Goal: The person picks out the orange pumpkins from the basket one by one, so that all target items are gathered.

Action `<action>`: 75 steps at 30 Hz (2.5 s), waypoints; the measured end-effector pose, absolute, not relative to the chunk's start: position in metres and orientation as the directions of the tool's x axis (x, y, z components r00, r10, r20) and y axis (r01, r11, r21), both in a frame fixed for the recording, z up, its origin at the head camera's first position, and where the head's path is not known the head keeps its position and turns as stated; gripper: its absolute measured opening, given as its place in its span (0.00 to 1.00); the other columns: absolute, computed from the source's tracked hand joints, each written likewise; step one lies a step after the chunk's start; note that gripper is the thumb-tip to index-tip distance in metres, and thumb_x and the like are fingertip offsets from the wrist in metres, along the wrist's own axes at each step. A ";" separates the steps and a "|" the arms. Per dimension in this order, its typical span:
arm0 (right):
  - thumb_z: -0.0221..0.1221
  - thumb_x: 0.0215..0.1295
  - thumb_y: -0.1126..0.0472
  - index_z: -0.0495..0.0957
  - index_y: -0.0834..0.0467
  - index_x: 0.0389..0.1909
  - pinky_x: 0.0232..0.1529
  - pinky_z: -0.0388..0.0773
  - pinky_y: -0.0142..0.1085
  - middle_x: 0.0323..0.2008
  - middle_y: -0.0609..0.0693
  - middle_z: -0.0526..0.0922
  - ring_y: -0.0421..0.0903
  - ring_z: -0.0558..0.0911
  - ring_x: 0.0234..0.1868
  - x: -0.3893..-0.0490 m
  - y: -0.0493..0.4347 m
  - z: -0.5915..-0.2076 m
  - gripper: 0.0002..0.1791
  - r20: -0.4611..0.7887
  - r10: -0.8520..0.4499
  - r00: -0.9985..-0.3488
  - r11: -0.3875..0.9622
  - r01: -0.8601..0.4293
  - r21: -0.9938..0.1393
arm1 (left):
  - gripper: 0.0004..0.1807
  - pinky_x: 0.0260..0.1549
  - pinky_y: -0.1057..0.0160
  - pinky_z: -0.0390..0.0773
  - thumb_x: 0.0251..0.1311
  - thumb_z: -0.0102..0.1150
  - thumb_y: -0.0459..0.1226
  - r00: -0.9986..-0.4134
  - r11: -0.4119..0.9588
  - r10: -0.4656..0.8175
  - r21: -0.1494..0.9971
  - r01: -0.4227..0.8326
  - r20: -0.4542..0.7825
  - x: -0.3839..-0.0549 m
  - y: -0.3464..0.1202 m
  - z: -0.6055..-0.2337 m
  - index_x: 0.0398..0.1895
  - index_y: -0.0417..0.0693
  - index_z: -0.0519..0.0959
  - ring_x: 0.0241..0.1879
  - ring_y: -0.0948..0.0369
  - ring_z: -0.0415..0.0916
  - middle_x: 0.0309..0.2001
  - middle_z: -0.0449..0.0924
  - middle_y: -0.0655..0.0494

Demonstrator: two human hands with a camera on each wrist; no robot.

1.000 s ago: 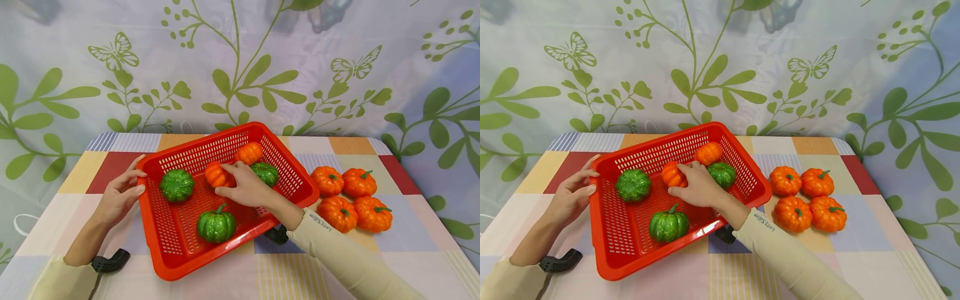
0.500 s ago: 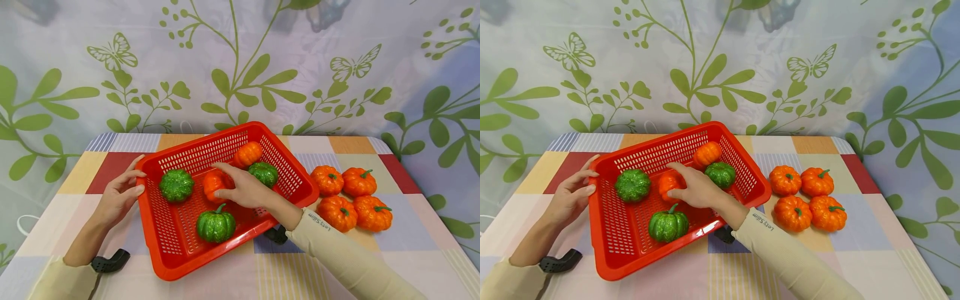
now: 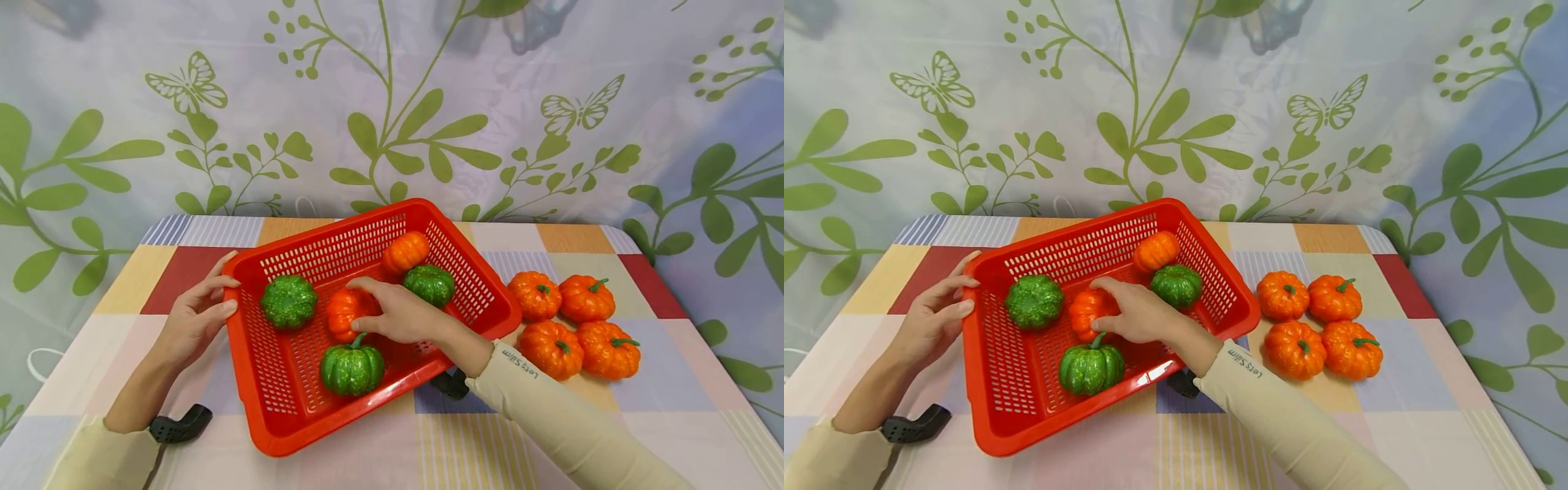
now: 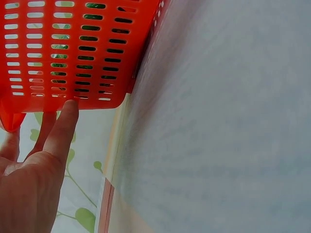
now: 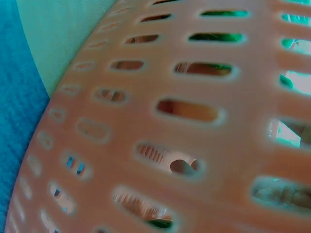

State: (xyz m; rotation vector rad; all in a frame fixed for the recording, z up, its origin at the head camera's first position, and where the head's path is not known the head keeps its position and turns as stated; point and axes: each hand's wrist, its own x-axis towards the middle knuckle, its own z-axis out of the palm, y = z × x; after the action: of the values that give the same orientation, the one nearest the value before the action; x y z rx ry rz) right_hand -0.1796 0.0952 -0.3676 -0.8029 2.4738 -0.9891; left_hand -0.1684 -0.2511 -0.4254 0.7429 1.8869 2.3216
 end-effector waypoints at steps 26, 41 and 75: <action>0.66 0.61 0.66 0.74 0.60 0.58 0.56 0.73 0.41 0.52 0.52 0.77 0.47 0.75 0.53 -0.176 0.094 -0.361 0.23 -0.107 -0.634 -0.766 0.564 -0.363 -0.742 | 0.21 0.47 0.60 0.80 0.68 0.40 0.19 -0.890 -0.251 0.326 0.937 0.242 0.317 -0.168 -0.251 -0.427 0.54 0.43 0.77 0.65 0.56 0.62 0.78 0.44 0.53; 0.70 0.55 0.65 0.73 0.62 0.62 0.53 0.76 0.43 0.54 0.51 0.74 0.46 0.75 0.49 -0.174 0.093 -0.359 0.32 0.091 -0.546 -0.833 0.466 -0.392 -0.793 | 0.20 0.47 0.60 0.80 0.68 0.40 0.20 -0.891 -0.245 0.327 0.939 0.242 0.315 -0.167 -0.250 -0.426 0.54 0.43 0.76 0.65 0.56 0.62 0.78 0.42 0.50; 0.65 0.60 0.71 0.66 0.53 0.62 0.55 0.74 0.43 0.58 0.46 0.72 0.44 0.73 0.56 -0.165 0.108 -0.354 0.31 0.101 -0.638 -0.763 0.303 -0.369 -0.879 | 0.20 0.48 0.60 0.79 0.68 0.40 0.19 -0.886 -0.258 0.340 0.938 0.234 0.314 -0.168 -0.250 -0.425 0.53 0.42 0.76 0.66 0.56 0.62 0.78 0.44 0.52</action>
State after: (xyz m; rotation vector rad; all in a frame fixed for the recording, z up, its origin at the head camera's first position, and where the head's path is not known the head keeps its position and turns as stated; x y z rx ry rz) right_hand -0.1653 0.1076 -0.3543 -0.9168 2.3057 -1.4448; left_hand -0.1677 -0.2500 -0.4252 0.7248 1.8693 2.3266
